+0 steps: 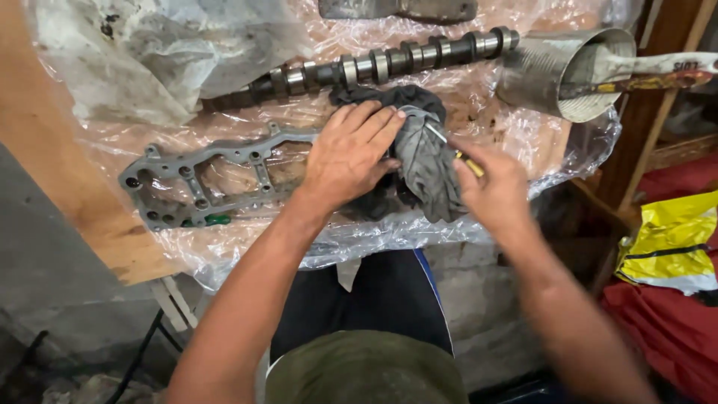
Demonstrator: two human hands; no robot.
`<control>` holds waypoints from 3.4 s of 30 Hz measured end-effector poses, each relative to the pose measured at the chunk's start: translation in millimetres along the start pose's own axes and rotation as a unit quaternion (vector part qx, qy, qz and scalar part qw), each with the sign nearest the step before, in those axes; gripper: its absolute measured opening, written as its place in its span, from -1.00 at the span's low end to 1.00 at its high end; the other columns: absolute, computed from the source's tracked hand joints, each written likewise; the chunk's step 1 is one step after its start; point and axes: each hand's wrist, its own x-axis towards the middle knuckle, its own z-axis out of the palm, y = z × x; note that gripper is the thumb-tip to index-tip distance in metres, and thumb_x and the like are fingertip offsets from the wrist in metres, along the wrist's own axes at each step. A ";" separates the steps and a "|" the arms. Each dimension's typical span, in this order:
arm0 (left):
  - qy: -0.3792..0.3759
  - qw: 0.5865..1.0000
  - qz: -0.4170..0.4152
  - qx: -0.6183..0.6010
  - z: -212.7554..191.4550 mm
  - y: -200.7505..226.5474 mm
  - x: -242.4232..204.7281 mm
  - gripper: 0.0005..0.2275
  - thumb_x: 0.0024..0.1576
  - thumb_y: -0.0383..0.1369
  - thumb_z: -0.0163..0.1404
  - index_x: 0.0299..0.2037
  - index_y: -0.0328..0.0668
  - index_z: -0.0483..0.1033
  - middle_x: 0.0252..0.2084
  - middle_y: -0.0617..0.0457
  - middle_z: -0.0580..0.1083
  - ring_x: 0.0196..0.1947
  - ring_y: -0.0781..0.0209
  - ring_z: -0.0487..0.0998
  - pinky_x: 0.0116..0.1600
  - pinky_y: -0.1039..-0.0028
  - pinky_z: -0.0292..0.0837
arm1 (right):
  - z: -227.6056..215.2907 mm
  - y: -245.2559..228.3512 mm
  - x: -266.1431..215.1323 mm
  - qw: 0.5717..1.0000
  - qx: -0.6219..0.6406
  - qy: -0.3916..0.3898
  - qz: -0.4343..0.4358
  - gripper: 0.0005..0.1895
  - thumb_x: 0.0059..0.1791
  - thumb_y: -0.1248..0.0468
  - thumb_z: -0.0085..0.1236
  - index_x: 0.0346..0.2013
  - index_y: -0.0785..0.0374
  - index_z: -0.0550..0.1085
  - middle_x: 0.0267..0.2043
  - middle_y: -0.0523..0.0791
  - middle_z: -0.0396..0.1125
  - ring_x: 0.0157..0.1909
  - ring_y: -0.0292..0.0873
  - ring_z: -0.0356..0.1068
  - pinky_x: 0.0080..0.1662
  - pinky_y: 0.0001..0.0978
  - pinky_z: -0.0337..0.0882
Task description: Cleaning an engine component by wiping with a rag and scraping with a small tool
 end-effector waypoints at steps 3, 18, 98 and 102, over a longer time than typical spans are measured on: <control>0.005 1.000 -0.006 -0.006 1.1 0.8 -0.8 -0.34 -0.05 -0.11 0.31 0.21 -0.32 0.44 0.14 -0.13 0.48 0.20 -0.13 0.44 0.25 0.07 0.31 | 28.1 -15.5 -14.0 0.985 0.117 0.067 0.104 -0.71 -0.02 0.48 0.16 -0.01 0.33 0.57 -0.11 0.14 0.49 0.03 0.15 0.48 0.01 -0.09 0.43; -0.069 0.993 -0.010 0.095 -9.8 8.8 4.8 -0.31 0.02 0.06 0.26 0.27 -0.22 0.42 0.19 -0.05 0.50 0.21 -0.05 0.41 0.26 0.15 0.32 | -74.6 -102.4 147.8 0.740 -0.432 -0.513 -0.046 -0.67 0.21 0.22 -0.27 0.00 0.08 0.54 -0.63 -0.15 0.31 -0.67 -0.34 0.11 -0.60 -0.59 0.12; -0.144 0.988 -0.016 0.061 -18.6 8.8 7.7 -0.43 0.10 0.26 0.01 -0.05 -0.10 0.60 0.28 -0.14 0.39 0.26 -0.16 0.31 0.28 0.06 0.19 | -36.4 -142.6 183.1 0.588 -0.523 -0.548 -0.282 -0.83 0.09 0.18 -0.01 -0.23 -0.01 0.57 -0.30 -0.23 0.55 -0.24 -0.20 0.58 -0.23 -0.35 0.61; -0.124 0.991 -0.013 0.053 -17.5 7.2 6.3 -0.42 0.08 0.26 0.01 -0.07 -0.11 0.63 0.27 -0.13 0.41 0.25 -0.17 0.33 0.27 0.05 0.19 | -65.8 -110.2 164.8 0.790 -0.282 -0.543 -0.023 -0.79 0.11 0.19 0.02 -0.05 0.00 0.59 -0.06 -0.18 0.58 -0.15 -0.19 0.69 -0.28 -0.42 0.72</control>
